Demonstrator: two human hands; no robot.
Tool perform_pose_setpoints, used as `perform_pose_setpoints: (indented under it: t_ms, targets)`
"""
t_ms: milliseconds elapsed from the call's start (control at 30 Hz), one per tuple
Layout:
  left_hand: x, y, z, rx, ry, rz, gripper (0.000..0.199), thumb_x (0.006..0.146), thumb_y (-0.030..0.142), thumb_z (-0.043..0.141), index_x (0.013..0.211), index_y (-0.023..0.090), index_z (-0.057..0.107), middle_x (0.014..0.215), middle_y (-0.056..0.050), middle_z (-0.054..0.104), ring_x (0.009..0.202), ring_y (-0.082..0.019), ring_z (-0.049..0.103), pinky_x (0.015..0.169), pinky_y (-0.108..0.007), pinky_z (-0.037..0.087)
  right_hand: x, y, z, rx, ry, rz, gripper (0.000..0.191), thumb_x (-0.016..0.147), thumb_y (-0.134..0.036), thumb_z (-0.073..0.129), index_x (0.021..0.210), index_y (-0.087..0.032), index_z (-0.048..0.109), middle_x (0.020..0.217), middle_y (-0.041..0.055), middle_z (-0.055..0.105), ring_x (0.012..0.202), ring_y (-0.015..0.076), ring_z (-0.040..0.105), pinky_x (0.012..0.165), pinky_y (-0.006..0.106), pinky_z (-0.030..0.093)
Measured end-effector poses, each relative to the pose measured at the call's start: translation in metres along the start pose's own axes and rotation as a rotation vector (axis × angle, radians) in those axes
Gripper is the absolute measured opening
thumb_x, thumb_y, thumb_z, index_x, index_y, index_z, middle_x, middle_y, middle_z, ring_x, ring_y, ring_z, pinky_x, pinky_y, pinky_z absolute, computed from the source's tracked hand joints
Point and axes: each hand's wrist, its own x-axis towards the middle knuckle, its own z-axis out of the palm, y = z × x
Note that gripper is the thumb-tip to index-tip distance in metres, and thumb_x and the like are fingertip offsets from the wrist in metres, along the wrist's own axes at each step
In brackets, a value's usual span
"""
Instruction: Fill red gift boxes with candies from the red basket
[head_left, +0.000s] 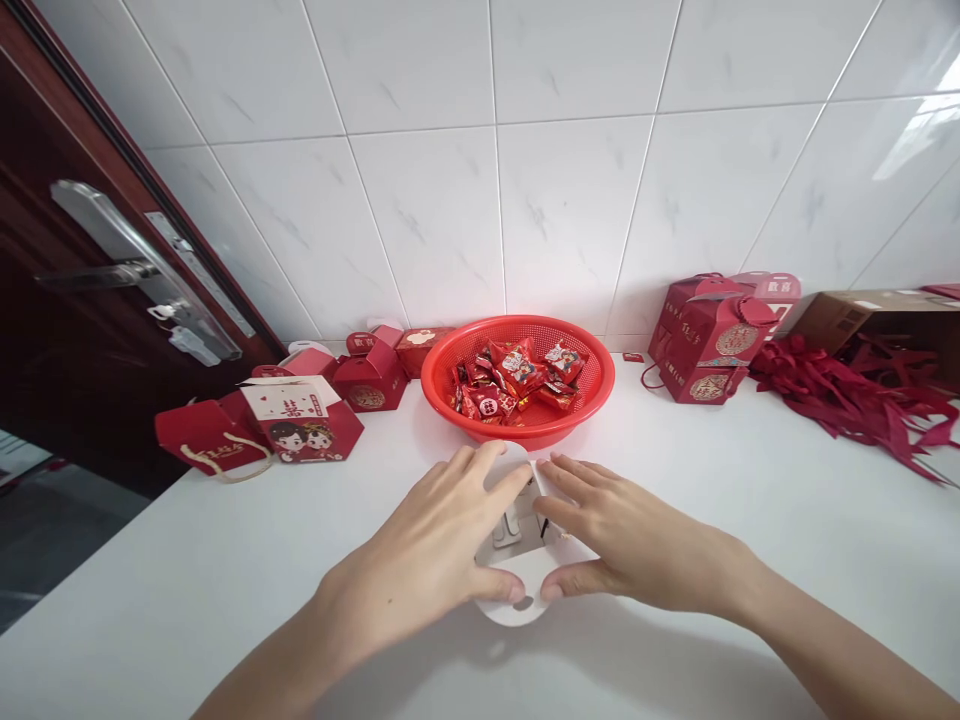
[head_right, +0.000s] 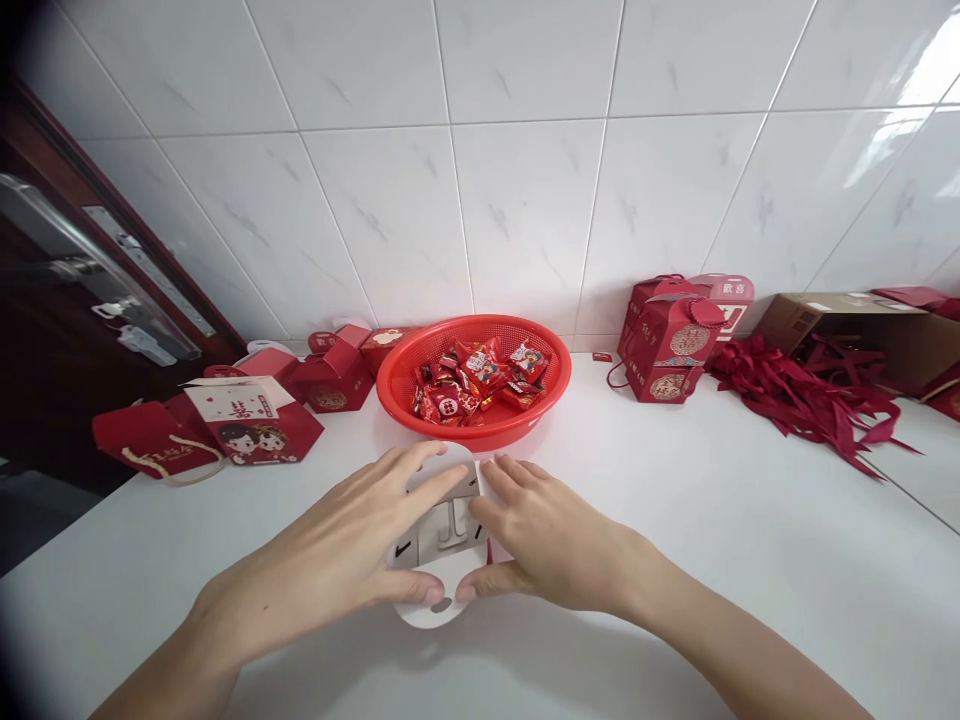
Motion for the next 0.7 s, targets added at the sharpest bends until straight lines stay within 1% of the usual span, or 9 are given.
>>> perform_pose_setpoints:
  t_ms: [100,200,333,433,500,567,700]
  targets:
    - [-0.002,0.0,0.001,-0.028,0.001,-0.064,0.063,0.074,0.039,0.077,0.132,0.034,0.054,0.135,-0.004,0.05,0.117,-0.03,0.054,0.087,-0.036,0.048,0.003,-0.003,0.008,-0.037,0.049,-0.02,0.063,0.087,-0.068,0.056,0.113,-0.011,0.066,0.132,0.0242,0.058,0.131,0.0396,0.052,0.11,0.055,0.043]
    - [-0.006,-0.002,0.003,-0.016,0.007,-0.108,0.068,0.074,0.035,0.074,0.138,0.035,0.051,0.139,-0.004,0.048,0.118,-0.031,0.054,0.088,-0.038,0.049,0.005,-0.004,0.015,-0.04,0.082,-0.053,0.065,0.087,-0.068,0.056,0.115,-0.01,0.066,0.143,0.0265,0.051,0.142,0.0408,0.042,0.116,0.056,0.038]
    - [-0.008,-0.009,0.005,0.005,0.033,-0.091,0.069,0.074,0.037,0.074,0.139,0.036,0.051,0.141,-0.004,0.049,0.124,-0.033,0.049,0.092,-0.041,0.048,0.009,-0.002,0.02,-0.037,0.068,-0.051,0.063,0.089,-0.065,0.056,0.119,-0.01,0.065,0.152,0.0269,0.043,0.147,0.0402,0.034,0.119,0.058,0.033]
    - [-0.005,-0.014,0.004,-0.004,0.043,-0.067,0.072,0.072,0.038,0.077,0.139,0.038,0.051,0.14,-0.003,0.051,0.131,-0.033,0.042,0.096,-0.041,0.047,0.011,0.0,0.021,-0.031,0.061,-0.026,0.066,0.09,-0.064,0.056,0.125,-0.009,0.063,0.154,0.028,0.041,0.148,0.0418,0.031,0.118,0.059,0.034]
    - [-0.003,-0.017,0.004,-0.011,0.043,-0.056,0.072,0.071,0.039,0.078,0.138,0.039,0.052,0.14,-0.002,0.051,0.134,-0.033,0.039,0.097,-0.041,0.046,0.012,0.001,0.022,-0.034,0.06,-0.018,0.066,0.09,-0.063,0.056,0.125,-0.008,0.063,0.154,0.0288,0.04,0.148,0.0427,0.031,0.118,0.06,0.034]
    - [-0.002,-0.018,0.004,-0.012,0.047,-0.045,0.07,0.071,0.04,0.079,0.136,0.039,0.053,0.141,-0.002,0.05,0.135,-0.033,0.037,0.098,-0.04,0.046,0.012,0.001,0.024,-0.038,0.069,-0.023,0.063,0.091,-0.062,0.056,0.121,-0.007,0.065,0.152,0.0291,0.043,0.147,0.043,0.033,0.118,0.059,0.034]
    - [-0.002,-0.02,0.003,0.008,0.049,-0.061,0.071,0.072,0.039,0.077,0.138,0.039,0.053,0.14,-0.001,0.051,0.137,-0.032,0.035,0.099,-0.039,0.045,0.012,0.0,0.027,-0.036,0.1,-0.047,0.054,0.093,-0.059,0.056,0.106,-0.008,0.069,0.146,0.0294,0.047,0.147,0.0442,0.031,0.117,0.057,0.037]
